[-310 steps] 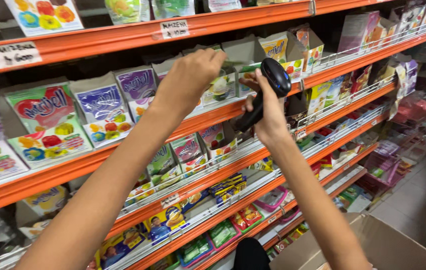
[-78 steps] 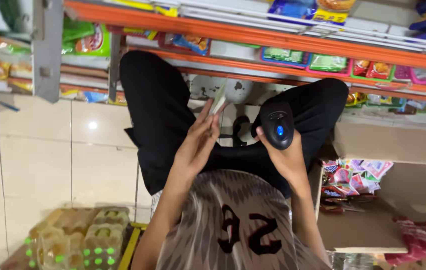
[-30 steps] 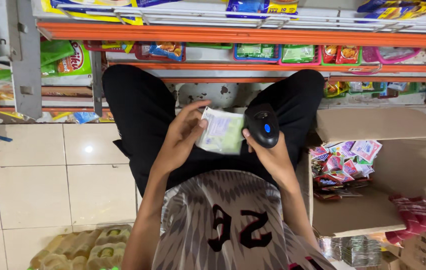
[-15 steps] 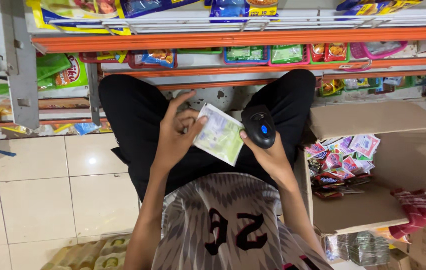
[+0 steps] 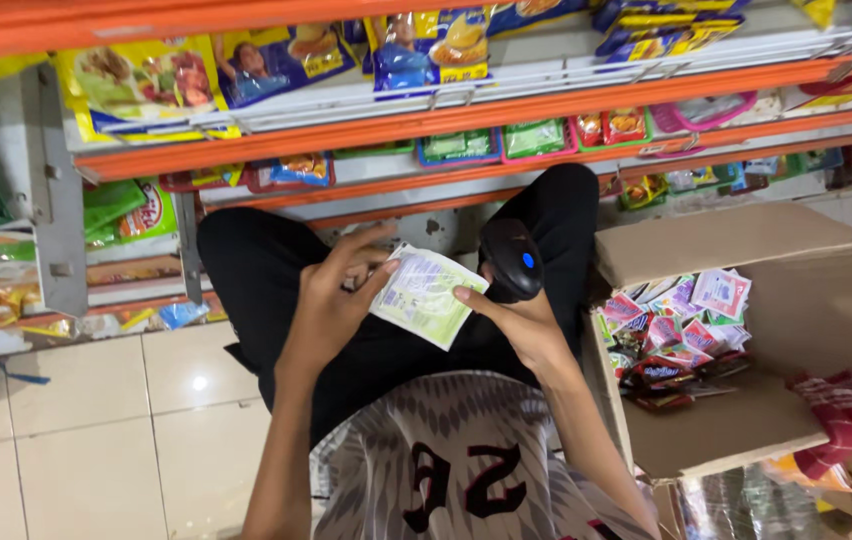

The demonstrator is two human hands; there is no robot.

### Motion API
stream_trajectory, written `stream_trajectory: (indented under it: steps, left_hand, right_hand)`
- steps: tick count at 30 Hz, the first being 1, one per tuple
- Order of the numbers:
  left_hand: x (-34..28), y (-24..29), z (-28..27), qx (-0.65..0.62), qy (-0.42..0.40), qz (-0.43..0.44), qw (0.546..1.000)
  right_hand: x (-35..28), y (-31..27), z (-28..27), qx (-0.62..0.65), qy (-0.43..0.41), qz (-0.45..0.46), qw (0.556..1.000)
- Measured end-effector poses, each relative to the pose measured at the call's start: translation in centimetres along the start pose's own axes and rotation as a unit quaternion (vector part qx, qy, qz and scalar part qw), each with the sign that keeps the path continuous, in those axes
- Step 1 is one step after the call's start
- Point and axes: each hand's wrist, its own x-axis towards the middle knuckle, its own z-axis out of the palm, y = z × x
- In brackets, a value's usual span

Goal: The person takes food packets from a cardboard box, scans them with a handheld barcode scanner, and places them onto supermarket shelves.

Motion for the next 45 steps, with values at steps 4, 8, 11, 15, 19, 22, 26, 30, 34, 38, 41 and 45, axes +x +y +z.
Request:
stream_trajectory:
  steps: [4,8,11,15,19,22,26,30,34,38,41,45]
  left_hand:
    - [1.8,2.9,-0.8,0.051,-0.004,-0.041,0.998]
    - [4.1,7.9,-1.2,-0.04,-0.031,0.009,0.999]
    - [5.6,12.2,-1.5,-0.027,-0.049,0.037,0.998]
    - [8.3,18.3,-1.9,-0.123,-0.116,0.022,0.985]
    - [11.1,23.5,-2.0,-0.085,-0.194,0.186,0.96]
    - [12.3,27.4,-1.5,-0.124,-0.244,0.188,0.943]
    - [13.7,31.7,-0.3,-0.16,-0.26,0.157,0.939]
    - [15.2,35.5,0.4,-0.157,-0.275,0.217,0.923]
    - [17.1,39.5,-0.3,0.228,-0.08,0.587,0.772]
    - [21.1,42.0,1.4,0.422,-0.079,0.668,0.608]
    - [26.0,42.8,3.7,0.482,-0.021,0.684,0.547]
    - [33.0,42.6,7.3,0.486,-0.055,0.631,0.602]
  right_hand:
    - [-1.1,-2.2,-0.9,0.025,-0.028,-0.092,0.995]
    - [-3.5,-5.5,-1.8,0.076,-0.055,-0.183,0.979]
    - [-5.6,-7.7,-2.0,0.082,-0.042,-0.252,0.963]
    - [-7.7,-11.3,-2.6,0.129,-0.022,-0.381,0.915]
    - [-9.9,-14.3,-3.7,0.175,-0.035,-0.424,0.888]
    - [-11.3,-16.6,-4.5,0.099,-0.008,-0.497,0.862]
    - [-13.3,-19.9,-5.0,0.184,-0.031,-0.529,0.828]
    - [-14.6,-24.8,-6.1,0.252,-0.024,-0.52,0.816]
    - [-14.0,-30.9,-8.2,0.346,-0.006,-0.475,0.809]
    - [-10.7,-38.2,-10.6,0.33,0.01,-0.473,0.817]
    - [-7.5,-43.6,-12.1,0.315,-0.03,-0.449,0.836]
    - [-5.0,-48.7,-13.3,0.318,-0.044,-0.426,0.846]
